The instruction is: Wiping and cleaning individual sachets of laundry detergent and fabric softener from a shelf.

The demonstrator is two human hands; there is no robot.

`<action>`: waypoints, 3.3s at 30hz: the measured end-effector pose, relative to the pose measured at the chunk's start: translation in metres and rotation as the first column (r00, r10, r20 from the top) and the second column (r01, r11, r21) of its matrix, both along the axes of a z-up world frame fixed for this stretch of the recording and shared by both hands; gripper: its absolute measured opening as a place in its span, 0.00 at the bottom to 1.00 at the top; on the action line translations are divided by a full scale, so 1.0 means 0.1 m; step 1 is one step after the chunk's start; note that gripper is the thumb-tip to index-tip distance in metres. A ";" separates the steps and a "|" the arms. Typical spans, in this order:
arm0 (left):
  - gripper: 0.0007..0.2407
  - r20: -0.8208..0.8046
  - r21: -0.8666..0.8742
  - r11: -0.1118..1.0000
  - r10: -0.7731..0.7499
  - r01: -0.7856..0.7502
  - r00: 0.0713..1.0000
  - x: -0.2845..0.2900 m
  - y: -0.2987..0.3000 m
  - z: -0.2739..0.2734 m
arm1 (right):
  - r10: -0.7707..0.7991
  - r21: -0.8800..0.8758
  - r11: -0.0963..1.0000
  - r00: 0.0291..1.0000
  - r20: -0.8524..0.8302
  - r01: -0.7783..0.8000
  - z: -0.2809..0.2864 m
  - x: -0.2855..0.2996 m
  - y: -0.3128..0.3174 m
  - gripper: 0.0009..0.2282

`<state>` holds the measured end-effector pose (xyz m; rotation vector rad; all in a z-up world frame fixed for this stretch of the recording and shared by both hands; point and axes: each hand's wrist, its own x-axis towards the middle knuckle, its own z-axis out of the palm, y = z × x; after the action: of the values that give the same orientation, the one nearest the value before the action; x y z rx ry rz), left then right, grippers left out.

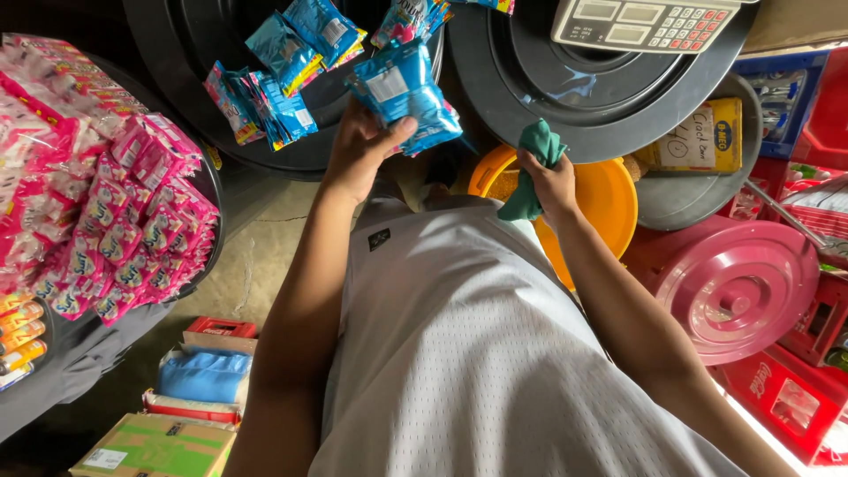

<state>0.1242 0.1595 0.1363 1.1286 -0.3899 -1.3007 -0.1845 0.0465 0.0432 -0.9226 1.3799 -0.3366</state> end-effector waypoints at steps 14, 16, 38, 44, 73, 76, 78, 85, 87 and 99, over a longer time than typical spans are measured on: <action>0.28 0.217 -0.114 0.984 -0.110 0.137 0.970 -0.10 -0.42 0.29 | 0.031 -0.004 1.000 0.993 0.113 -0.031 0.34 0.30 -0.21 0.15; 0.28 0.253 -0.115 0.983 -0.107 0.139 0.961 -0.12 -0.43 0.26 | 0.029 -0.002 1.000 0.992 0.127 -0.029 0.36 0.29 -0.23 0.14; 0.32 0.157 0.022 0.989 -0.150 0.149 0.976 -0.22 -0.52 0.01 | -0.007 0.204 0.977 0.950 0.311 -0.060 0.28 0.15 -0.17 0.23; 0.35 0.206 0.116 0.965 -0.257 0.237 0.944 -0.55 -0.42 -0.58 | 0.131 0.186 0.954 0.886 0.446 -0.235 0.66 0.29 -0.40 0.35; 0.31 -0.298 -0.330 0.888 -0.419 0.320 0.858 -1.21 -1.44 0.26 | 0.153 -0.454 0.888 0.889 0.431 0.068 1.73 -0.28 -1.22 0.25; 0.31 -0.231 -0.340 0.872 -0.440 0.352 0.868 -1.11 -1.37 0.28 | 0.080 -0.365 0.924 0.875 0.478 0.115 1.81 -0.16 -1.14 0.25; 0.31 -0.219 -0.331 0.879 -0.424 0.342 0.879 -1.09 -1.37 0.11 | 0.134 -0.395 0.916 0.879 0.458 0.066 1.80 -0.15 -1.13 0.24; 0.23 0.912 0.190 0.979 -0.149 -0.072 0.381 0.45 -0.70 -0.79 | 0.047 -0.223 0.975 0.966 0.255 0.011 1.47 0.13 -0.92 0.23; 0.38 0.973 0.073 0.947 -0.136 -0.312 -0.185 1.05 -0.39 -1.02 | 0.033 -0.058 0.998 0.988 0.153 -0.025 1.19 0.17 -0.80 0.21; 0.13 0.891 0.171 0.959 -0.053 -0.227 0.450 2.07 0.60 -1.15 | 0.145 0.357 0.922 0.989 0.037 -0.149 0.19 1.39 0.06 0.21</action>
<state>0.3314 0.2195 0.0217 2.0320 -0.9395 -0.5311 -0.0450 0.0528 0.0617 -0.7118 1.2991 0.0286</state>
